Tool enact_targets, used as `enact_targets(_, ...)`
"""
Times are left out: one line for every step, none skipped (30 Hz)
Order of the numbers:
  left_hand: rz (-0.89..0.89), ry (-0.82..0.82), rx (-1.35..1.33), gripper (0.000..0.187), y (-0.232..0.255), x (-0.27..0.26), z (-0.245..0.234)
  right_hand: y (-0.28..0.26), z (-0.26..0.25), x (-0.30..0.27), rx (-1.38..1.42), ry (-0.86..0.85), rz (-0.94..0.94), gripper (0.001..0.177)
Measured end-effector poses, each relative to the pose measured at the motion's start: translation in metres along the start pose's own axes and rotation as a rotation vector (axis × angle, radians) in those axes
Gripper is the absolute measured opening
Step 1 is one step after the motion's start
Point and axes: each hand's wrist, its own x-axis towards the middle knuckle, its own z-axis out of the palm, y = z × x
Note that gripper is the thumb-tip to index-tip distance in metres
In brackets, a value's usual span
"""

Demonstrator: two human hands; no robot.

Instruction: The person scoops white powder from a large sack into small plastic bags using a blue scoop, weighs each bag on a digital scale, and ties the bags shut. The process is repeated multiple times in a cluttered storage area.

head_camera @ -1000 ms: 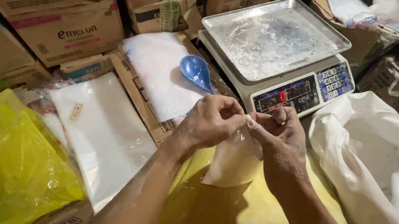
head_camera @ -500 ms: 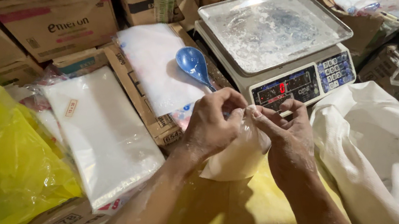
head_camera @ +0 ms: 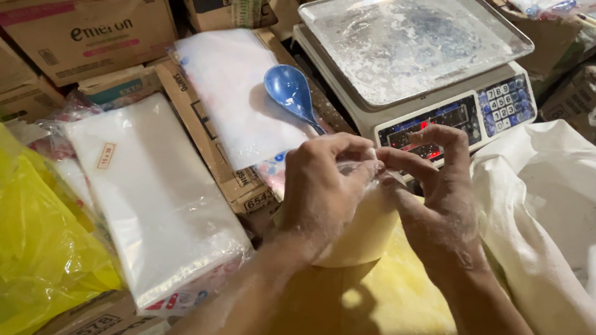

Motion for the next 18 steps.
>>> enact_targets(-0.024,0.048,-0.006,0.016,-0.002,-0.004,0.001,0.002,0.002,-0.001,0.002,0.005,-0.004,0.056)
enact_targets(-0.048,0.096,-0.012,0.016,-0.003,-0.008,0.002,0.003,0.002,-0.002,0.004,0.01,-0.008,0.056)
enact_targets(-0.072,0.145,-0.017,0.016,-0.003,-0.011,0.002,0.004,0.002,-0.003,0.012,0.0,-0.034,0.054)
enact_targets(-0.093,0.146,-0.016,0.016,-0.002,-0.013,0.004,0.006,0.003,-0.004,0.021,-0.009,-0.061,0.052)
enact_targets(-0.113,0.15,-0.013,0.015,-0.001,-0.014,0.005,0.007,0.003,-0.004,0.03,-0.022,-0.088,0.05)
enact_targets(-0.133,0.154,-0.01,0.015,0.001,-0.015,0.006,0.008,0.004,-0.004,0.058,-0.012,-0.07,0.049)
enact_targets(-0.129,0.159,-0.015,0.015,0.002,-0.016,0.005,0.009,0.004,-0.004,0.087,-0.004,-0.05,0.048)
enact_targets(-0.124,0.163,-0.02,0.015,0.003,-0.016,0.005,0.009,0.003,-0.004,0.115,0.005,-0.031,0.046)
enact_targets(-0.118,0.163,-0.026,0.015,0.005,-0.016,0.006,0.009,0.002,-0.003,0.13,0.01,-0.022,0.047)
enact_targets(-0.091,0.103,-0.069,0.013,0.004,-0.015,0.003,0.008,0.0,-0.002,0.145,0.015,-0.014,0.048)
enact_targets(-0.065,0.044,-0.11,0.012,0.003,-0.012,-0.003,0.007,0.0,-0.002,0.161,0.019,-0.004,0.05)
enact_targets(-0.04,-0.015,-0.151,0.01,0.001,-0.01,-0.009,0.006,0.0,-0.003,0.128,0.048,0.003,0.051)
enact_targets(-0.096,-0.05,-0.138,0.011,-0.001,-0.005,-0.013,0.005,0.002,-0.003,0.095,0.074,0.009,0.052)
enact_targets(-0.152,-0.086,-0.124,0.012,-0.002,0.0,-0.016,0.004,0.004,-0.003,0.061,0.101,0.014,0.054)
enact_targets(-0.209,-0.123,-0.11,0.014,-0.003,0.003,-0.017,0.003,0.006,-0.004,0.033,0.134,0.002,0.052)
enact_targets(-0.147,-0.14,-0.109,0.015,-0.004,0.004,-0.016,0.002,0.008,-0.004,0.006,0.166,-0.01,0.051)
enact_targets(-0.084,-0.153,-0.106,0.018,-0.005,0.006,-0.016,0.001,0.011,-0.004,-0.021,0.196,-0.024,0.049)
enact_targets(-0.02,-0.167,-0.104,0.02,-0.005,0.007,-0.016,0.0,0.014,-0.004,-0.013,0.206,-0.014,0.046)
